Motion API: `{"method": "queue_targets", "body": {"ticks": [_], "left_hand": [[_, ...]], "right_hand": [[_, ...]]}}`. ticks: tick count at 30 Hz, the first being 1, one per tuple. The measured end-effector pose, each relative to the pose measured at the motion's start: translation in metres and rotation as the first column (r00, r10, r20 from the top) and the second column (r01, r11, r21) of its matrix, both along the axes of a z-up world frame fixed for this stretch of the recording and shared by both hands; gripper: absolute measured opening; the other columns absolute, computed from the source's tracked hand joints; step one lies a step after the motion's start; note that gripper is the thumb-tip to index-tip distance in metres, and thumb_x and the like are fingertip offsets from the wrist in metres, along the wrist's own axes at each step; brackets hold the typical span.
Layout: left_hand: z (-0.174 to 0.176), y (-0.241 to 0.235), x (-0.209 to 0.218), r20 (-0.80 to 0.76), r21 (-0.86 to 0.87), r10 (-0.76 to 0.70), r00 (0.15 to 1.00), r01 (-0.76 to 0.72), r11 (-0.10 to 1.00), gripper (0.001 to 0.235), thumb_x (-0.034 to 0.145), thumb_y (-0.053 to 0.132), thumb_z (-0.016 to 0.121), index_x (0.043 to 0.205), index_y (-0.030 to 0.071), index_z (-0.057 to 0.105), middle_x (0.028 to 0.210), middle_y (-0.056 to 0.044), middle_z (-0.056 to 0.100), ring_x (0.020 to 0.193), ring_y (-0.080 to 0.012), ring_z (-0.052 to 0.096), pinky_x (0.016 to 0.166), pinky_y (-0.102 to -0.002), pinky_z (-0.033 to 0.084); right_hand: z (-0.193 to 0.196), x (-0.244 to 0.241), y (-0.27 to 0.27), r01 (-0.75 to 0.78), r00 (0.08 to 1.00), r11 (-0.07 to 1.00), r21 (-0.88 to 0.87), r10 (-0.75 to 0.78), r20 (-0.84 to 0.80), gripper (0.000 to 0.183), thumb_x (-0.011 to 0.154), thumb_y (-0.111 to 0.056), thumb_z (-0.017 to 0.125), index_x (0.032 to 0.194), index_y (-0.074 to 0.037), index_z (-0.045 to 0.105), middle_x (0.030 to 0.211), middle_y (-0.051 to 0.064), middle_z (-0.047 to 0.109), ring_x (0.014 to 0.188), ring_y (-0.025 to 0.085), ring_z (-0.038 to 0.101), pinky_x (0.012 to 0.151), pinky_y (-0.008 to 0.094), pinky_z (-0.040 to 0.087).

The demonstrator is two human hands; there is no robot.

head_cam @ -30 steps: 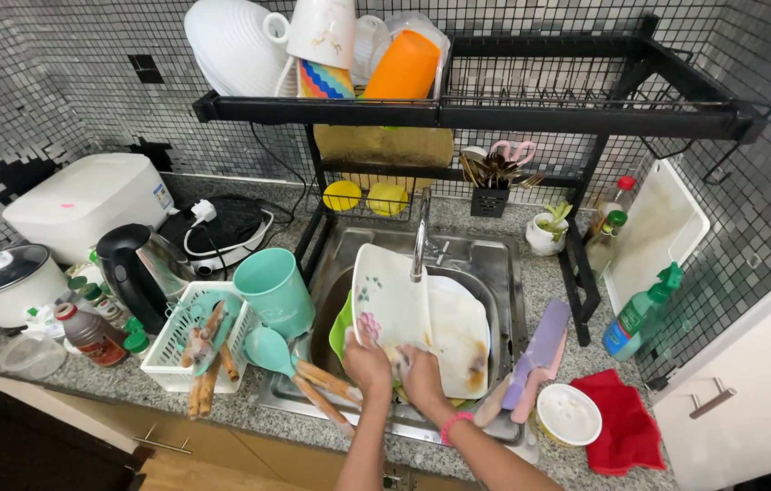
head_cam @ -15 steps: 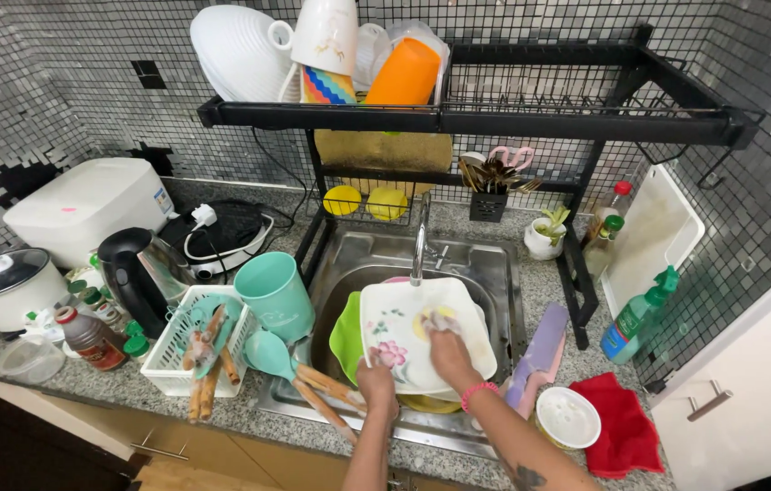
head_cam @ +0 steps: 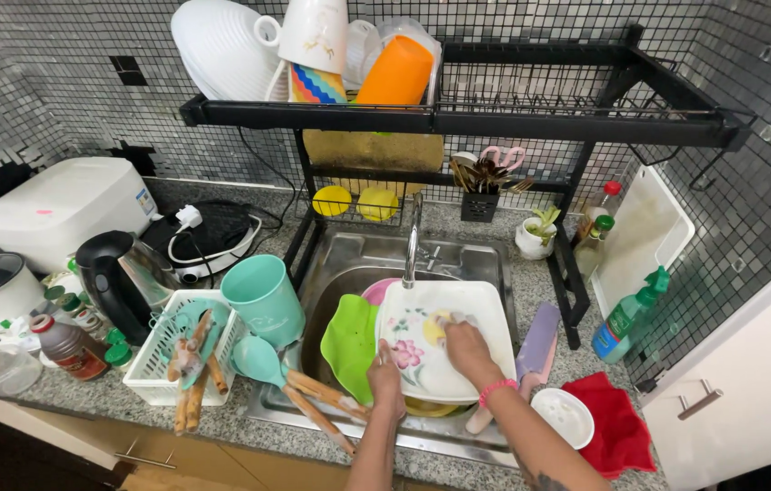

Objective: The person washes a stack of dishes in a kitchen sink using a yellow sponge and running water. They scrub and rinse a white bowl, a white plate with a floral pattern, a green plate, and a pink plate, placing each item aside after cleaning.

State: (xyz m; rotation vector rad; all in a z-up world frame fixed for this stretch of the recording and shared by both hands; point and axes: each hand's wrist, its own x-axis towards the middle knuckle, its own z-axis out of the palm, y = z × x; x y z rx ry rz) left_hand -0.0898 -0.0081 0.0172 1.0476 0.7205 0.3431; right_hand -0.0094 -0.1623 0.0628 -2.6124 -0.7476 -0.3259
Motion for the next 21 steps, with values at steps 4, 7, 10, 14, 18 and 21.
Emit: {"method": "queue_targets", "body": {"ticks": [4, 7, 10, 14, 18, 21], "left_hand": [[-0.001, -0.006, 0.005, -0.043, -0.108, -0.048, 0.998, 0.043, 0.993, 0.063, 0.102, 0.052, 0.051, 0.131, -0.002, 0.064, 0.111, -0.016, 0.073, 0.095, -0.0242, 0.067, 0.086, -0.043, 0.056], [-0.005, -0.007, 0.010, 0.022, -0.231, -0.040, 0.999, 0.044, 0.972, 0.064, 0.101, 0.054, 0.051, 0.137, 0.000, 0.058, 0.120, -0.017, 0.069, 0.101, -0.0252, 0.065, 0.089, -0.044, 0.055], [-0.006, -0.004, 0.012, -0.021, -0.303, -0.096, 0.995, 0.085, 0.949, 0.069, 0.104, 0.056, 0.046, 0.139, -0.002, 0.059, 0.123, -0.016, 0.070, 0.105, -0.0262, 0.067, 0.090, -0.042, 0.055], [-0.014, -0.006, 0.014, 0.022, -0.333, -0.113, 0.993, 0.114, 0.936, 0.061, 0.102, 0.049, 0.045, 0.139, 0.002, 0.060, 0.124, -0.015, 0.069, 0.108, -0.0264, 0.065, 0.092, -0.044, 0.054], [-0.027, -0.010, 0.025, 0.040, -0.137, -0.143, 0.989, 0.147, 0.980, 0.054, 0.104, 0.042, 0.053, 0.138, 0.000, 0.060, 0.126, -0.015, 0.070, 0.113, -0.0238, 0.062, 0.097, -0.038, 0.051], [-0.073, -0.003, 0.046, 0.035, -0.027, -0.201, 0.979, 0.202, 0.979, 0.052, 0.105, 0.041, 0.053, 0.135, 0.001, 0.067, 0.126, -0.013, 0.070, 0.112, -0.0212, 0.062, 0.098, -0.036, 0.048]], "right_hand": [[0.001, -0.024, 0.017, -0.003, 0.999, 1.000, -0.018, 0.003, 0.047, 0.019, 0.088, -0.001, 0.057, 0.099, 0.000, 0.073, 0.093, 0.024, 0.072, 0.090, 0.041, 0.071, 0.079, 0.051, 0.057], [-0.003, -0.050, 0.034, -0.123, 0.988, 0.992, 0.004, 0.122, 0.094, 0.022, 0.076, 0.005, 0.055, 0.090, 0.001, 0.072, 0.089, 0.026, 0.071, 0.086, 0.042, 0.070, 0.075, 0.049, 0.058], [-0.008, -0.055, 0.040, -0.196, 0.981, 0.981, 0.006, 0.196, 0.012, 0.017, 0.081, -0.001, 0.057, 0.087, 0.000, 0.074, 0.086, 0.028, 0.070, 0.084, 0.042, 0.071, 0.075, 0.050, 0.058], [-0.004, -0.015, 0.040, -0.086, 0.995, 0.995, -0.058, 0.088, 0.042, 0.018, 0.081, -0.006, 0.061, 0.089, -0.006, 0.077, 0.085, 0.025, 0.071, 0.082, 0.041, 0.071, 0.074, 0.052, 0.056], [0.024, 0.007, 0.038, 0.030, 0.989, 0.997, 0.073, -0.041, 0.145, 0.018, 0.083, -0.007, 0.063, 0.094, -0.006, 0.077, 0.089, 0.025, 0.070, 0.085, 0.042, 0.070, 0.073, 0.052, 0.056], [0.002, 0.014, 0.044, 0.035, 0.996, 0.990, 0.138, -0.045, 0.074, 0.023, 0.080, -0.004, 0.063, 0.100, -0.003, 0.075, 0.090, 0.028, 0.069, 0.087, 0.044, 0.070, 0.076, 0.053, 0.056]]}}
